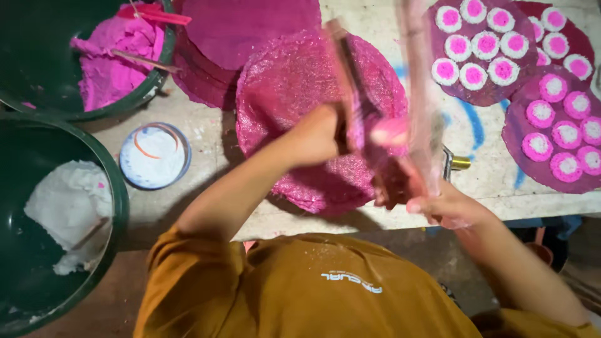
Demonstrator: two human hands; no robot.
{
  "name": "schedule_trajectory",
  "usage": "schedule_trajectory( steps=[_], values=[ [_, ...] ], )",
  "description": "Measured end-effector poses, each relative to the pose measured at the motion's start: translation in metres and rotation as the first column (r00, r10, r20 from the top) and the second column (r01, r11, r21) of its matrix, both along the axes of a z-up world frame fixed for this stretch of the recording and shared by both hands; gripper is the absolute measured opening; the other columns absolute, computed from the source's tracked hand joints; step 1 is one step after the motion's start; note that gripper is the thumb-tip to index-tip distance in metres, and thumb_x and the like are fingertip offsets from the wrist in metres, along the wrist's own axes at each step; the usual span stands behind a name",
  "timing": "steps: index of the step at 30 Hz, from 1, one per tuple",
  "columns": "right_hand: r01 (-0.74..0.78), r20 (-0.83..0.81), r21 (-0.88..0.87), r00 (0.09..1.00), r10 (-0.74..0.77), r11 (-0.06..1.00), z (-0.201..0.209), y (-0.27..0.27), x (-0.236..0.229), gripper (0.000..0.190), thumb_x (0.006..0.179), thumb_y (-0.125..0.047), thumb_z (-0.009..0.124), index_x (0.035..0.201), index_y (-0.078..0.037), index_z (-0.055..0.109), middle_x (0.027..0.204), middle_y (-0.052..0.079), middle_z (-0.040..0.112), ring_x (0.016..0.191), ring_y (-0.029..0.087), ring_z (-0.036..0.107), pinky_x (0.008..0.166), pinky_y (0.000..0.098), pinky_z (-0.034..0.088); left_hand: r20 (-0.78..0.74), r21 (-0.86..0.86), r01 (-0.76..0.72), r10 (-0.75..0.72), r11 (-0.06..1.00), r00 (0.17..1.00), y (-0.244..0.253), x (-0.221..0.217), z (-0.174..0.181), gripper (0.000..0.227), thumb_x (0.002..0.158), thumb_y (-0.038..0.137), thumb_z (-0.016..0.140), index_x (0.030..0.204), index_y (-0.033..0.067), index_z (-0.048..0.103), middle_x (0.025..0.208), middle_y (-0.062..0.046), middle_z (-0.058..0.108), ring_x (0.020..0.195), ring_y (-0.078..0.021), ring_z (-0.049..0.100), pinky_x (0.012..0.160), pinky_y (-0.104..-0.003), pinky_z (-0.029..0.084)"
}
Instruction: The person uses a wooden mold and a metal ring to shape pink food mixture into small circular patterns on round mats. They take mixture from bowls and use a stick to adjust the dough within the mold.
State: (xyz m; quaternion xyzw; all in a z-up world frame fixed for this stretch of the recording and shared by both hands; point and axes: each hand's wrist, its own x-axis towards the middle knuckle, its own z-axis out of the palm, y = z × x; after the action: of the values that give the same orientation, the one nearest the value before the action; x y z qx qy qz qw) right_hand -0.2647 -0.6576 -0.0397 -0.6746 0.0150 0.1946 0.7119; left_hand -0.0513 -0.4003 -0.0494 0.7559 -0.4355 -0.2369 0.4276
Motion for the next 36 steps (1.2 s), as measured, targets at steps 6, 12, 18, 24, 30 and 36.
schedule_trajectory(
  steps=[6,12,18,24,30,36],
  values=[
    [0.316,0.074,0.085,0.944,-0.323,0.945,0.006,-0.005,-0.03,0.093,0.077,-0.025,0.076,0.154,0.002,0.033,0.127,0.015,0.059,0.12,0.025,0.06,0.106,0.0404,0.045,0.464,0.22,-0.519,0.379,0.826,0.801,-0.027,0.042,-0.056,0.054,0.075,0.022,0.083,0.119,0.0035,0.059,0.121,-0.022,0.062,0.099,-0.0372,0.066,0.081,-0.048,0.055],
    [0.37,0.164,0.029,0.914,-0.37,0.928,0.019,-0.013,-0.038,0.083,0.082,-0.022,0.073,0.153,0.003,0.039,0.133,0.015,0.06,0.126,0.024,0.059,0.11,0.0365,0.043,0.253,0.044,-0.642,0.613,0.766,0.748,0.031,0.023,-0.032,0.026,0.088,0.023,0.078,0.105,0.0119,0.061,0.089,-0.005,0.071,0.082,-0.0254,0.071,0.07,-0.043,0.054],
    [0.384,0.02,-0.072,0.923,-0.384,0.92,0.004,-0.006,-0.019,0.104,0.077,-0.023,0.082,0.165,-0.01,0.028,0.14,0.009,0.058,0.106,0.017,0.052,0.075,0.0314,0.038,0.355,-0.036,-0.523,0.501,0.851,0.79,0.1,-0.043,-0.012,0.017,0.088,0.016,0.077,0.103,0.0145,0.068,0.094,-0.009,0.068,0.084,-0.0277,0.068,0.071,-0.041,0.055],
    [-0.149,0.058,0.19,0.988,0.14,0.97,-0.007,0.025,0.045,0.101,0.085,-0.072,0.07,0.146,0.002,0.039,0.122,0.014,0.062,0.111,0.025,0.062,0.097,0.0392,0.052,0.083,-0.373,-0.469,0.532,0.801,0.843,0.114,-0.039,-0.011,0.031,0.097,0.03,0.072,0.122,0.0124,0.066,0.129,-0.009,0.07,0.122,-0.0233,0.068,0.108,-0.038,0.054],
    [-0.445,-0.323,0.327,0.777,0.541,0.834,0.011,0.049,0.072,0.104,0.083,-0.086,0.042,0.141,0.0,0.048,0.117,0.018,0.066,0.104,0.026,0.065,0.094,0.0428,0.051,-0.61,-0.77,-0.564,-0.602,0.298,0.515,0.103,0.007,0.018,0.077,0.097,0.045,0.067,0.157,0.0031,0.042,0.135,-0.02,0.057,0.124,-0.0295,0.055,0.114,-0.042,0.042],
    [-0.695,-0.427,-0.141,0.685,0.59,0.705,0.03,-0.036,0.113,0.099,0.092,-0.085,0.025,0.14,-0.005,0.057,0.113,0.016,0.068,0.06,0.024,0.059,0.046,0.0385,0.058,-0.392,-0.915,-0.354,-0.646,0.195,0.655,0.09,0.026,0.026,0.049,0.085,0.02,0.063,0.131,0.0089,0.054,0.116,-0.009,0.059,0.116,-0.0241,0.053,0.109,-0.037,0.039]
  ],
)
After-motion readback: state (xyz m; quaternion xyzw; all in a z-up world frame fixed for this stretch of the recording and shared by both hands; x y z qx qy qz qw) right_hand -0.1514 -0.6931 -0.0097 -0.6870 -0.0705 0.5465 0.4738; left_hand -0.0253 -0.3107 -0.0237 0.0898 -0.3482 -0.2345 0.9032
